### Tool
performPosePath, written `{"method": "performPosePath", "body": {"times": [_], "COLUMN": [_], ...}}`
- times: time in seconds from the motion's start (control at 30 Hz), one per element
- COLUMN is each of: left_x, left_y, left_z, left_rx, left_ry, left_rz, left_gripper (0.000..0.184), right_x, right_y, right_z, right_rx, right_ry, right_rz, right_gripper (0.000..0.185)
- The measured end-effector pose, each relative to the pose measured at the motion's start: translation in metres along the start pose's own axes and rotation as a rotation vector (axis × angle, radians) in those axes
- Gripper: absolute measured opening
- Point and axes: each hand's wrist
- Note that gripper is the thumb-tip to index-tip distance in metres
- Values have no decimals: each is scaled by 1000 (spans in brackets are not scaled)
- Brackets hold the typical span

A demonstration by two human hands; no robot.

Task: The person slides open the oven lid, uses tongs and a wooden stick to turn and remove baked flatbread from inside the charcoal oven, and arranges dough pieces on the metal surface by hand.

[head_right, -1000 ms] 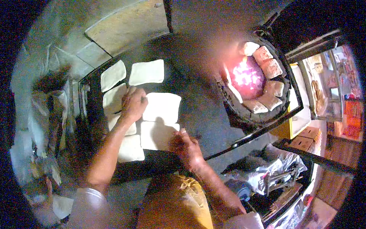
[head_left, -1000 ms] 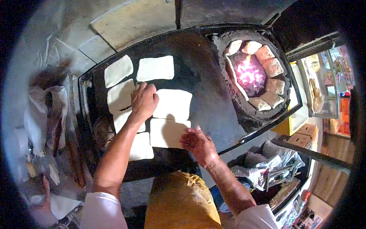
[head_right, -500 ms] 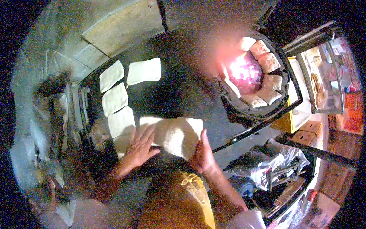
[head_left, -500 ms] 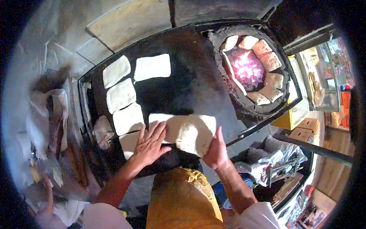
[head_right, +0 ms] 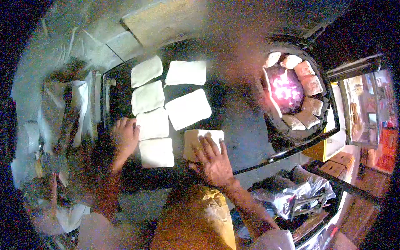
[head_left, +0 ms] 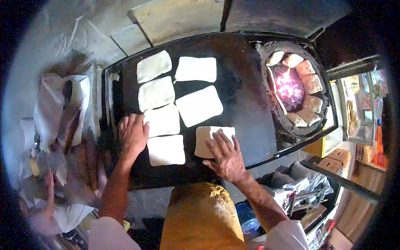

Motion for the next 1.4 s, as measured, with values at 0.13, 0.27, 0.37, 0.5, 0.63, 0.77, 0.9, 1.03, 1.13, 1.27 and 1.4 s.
{"method": "performPosePath", "body": {"times": [0.13, 0.27, 0.37, 0.5, 0.63, 0.77, 0.9, 1.03, 1.13, 1.27, 1.4], "left_x": [-7, -4, 0, 13, 59, 48, 23, 21, 17, 7, -3], "left_y": [-6, -8, -11, -13, 41, 47, 23, -19, -44, -38, -27], "left_z": [-6, -13, -14, -10, 18, 51, 87, 56, 24, -12, -20], "left_rx": [-4, -133, -65, 57, -13, -84, -323, -155, -95, 12, -171], "left_ry": [34, 138, 155, 250, -101, -198, -249, -262, -279, -138, 21], "left_rz": [-105, -77, -39, 502, 951, 738, 314, 224, 174, 523, 396], "left_gripper": [31, 36, 27, 17, 28, 63, 77, 71, 62, 56, 67], "right_x": [1, 24, 26, 8, -31, -34, -13, -17, -42, -78, -50], "right_y": [-22, -30, -12, -2, -19, -23, -18, -2, 24, 10, -78], "right_z": [-60, -85, -84, -76, -70, -66, -53, -33, -26, -59, -35], "right_rx": [52, -58, -23, -28, -295, -255, -160, -19, -20, -19, -88], "right_ry": [88, 117, 54, -299, -1190, -1348, -1357, -1261, -593, 179, 241], "right_rz": [76, 253, 278, -149, -1614, -2054, -1987, -1746, -1129, -274, 117], "right_gripper": [71, 63, 61, 65, 93, 95, 91, 91, 91, 81, 84]}}
Point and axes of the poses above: each hand's wrist, its own z-axis away from the middle knuckle, its own y-axis out of the back of the hand, x = y × z, and after that the axes turned 14 degrees about x, right-handed
